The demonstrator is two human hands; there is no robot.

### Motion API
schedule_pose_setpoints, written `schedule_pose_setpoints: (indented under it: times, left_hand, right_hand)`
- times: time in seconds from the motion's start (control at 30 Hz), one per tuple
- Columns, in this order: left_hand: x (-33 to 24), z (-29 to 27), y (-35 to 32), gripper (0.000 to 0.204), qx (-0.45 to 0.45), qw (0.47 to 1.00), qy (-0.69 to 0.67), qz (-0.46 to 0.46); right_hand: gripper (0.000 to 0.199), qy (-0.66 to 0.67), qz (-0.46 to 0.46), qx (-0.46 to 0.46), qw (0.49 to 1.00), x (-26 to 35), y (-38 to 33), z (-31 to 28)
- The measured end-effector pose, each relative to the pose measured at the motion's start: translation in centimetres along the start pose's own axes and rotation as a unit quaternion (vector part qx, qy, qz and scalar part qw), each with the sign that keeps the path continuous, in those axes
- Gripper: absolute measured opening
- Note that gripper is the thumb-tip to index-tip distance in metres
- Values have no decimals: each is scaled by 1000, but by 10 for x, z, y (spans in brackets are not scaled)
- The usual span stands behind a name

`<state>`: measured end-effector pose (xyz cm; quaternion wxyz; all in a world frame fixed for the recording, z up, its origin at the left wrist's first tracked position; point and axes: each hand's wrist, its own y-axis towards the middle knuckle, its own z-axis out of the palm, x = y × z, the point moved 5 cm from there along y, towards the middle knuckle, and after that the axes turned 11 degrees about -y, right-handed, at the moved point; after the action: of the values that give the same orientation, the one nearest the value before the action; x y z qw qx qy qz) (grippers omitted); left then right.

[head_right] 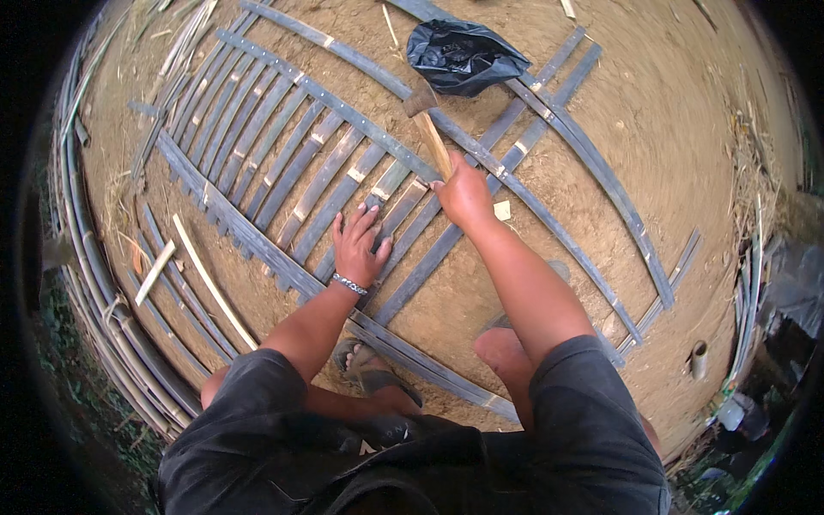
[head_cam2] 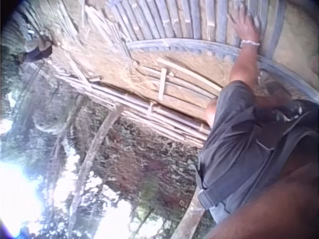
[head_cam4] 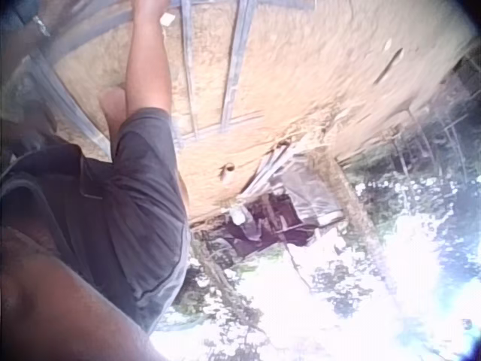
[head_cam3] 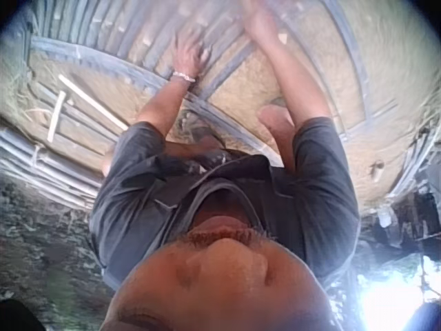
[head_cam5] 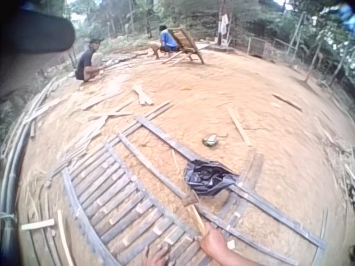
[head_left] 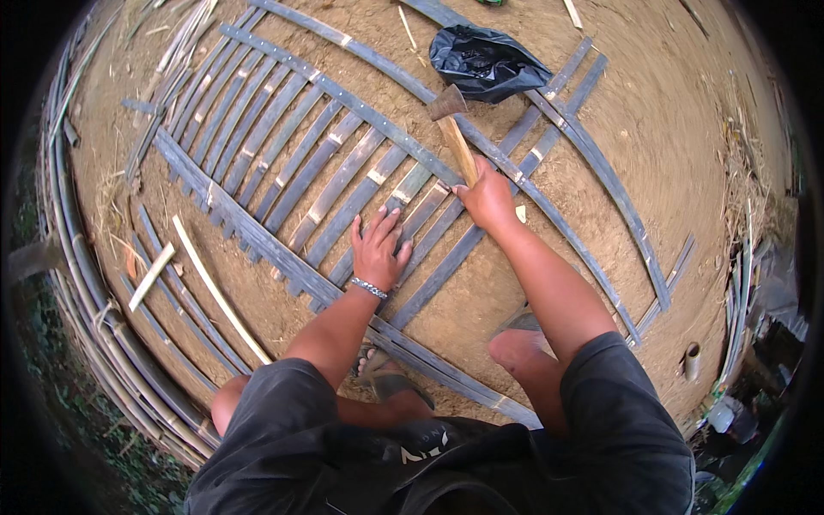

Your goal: The person assembles a bamboo frame by hammering nails into intersecting bamboo strips. They repeatedly pick up nails from a black plastic bag and secure the strips together using a hammer.

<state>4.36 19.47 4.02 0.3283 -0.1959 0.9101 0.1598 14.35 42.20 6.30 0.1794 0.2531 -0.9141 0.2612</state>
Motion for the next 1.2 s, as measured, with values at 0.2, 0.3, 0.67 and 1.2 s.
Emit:
schedule_pose_setpoints:
  times: [0.2, 0.3, 0.67, 1.2]
  left_hand:
    - [-2, 5, -3, 22, -9, 1000, 16, 0]
    - [-4, 4, -2, 23, -16, 1000, 16, 8]
    - [-1, 5, -1, 30, 0, 1000, 16, 5]
    - [-43, -22, 194, 28, -229, 963, -81, 118]
  right_hand:
    - [57, 21, 51, 17, 998, 5, -7, 1]
    - [56, 17, 48, -2, 999, 7, -12, 1]
    - [58, 37, 40, -7, 998, -3, -5, 8]
    - [44, 149, 27, -53, 987, -12, -15, 3]
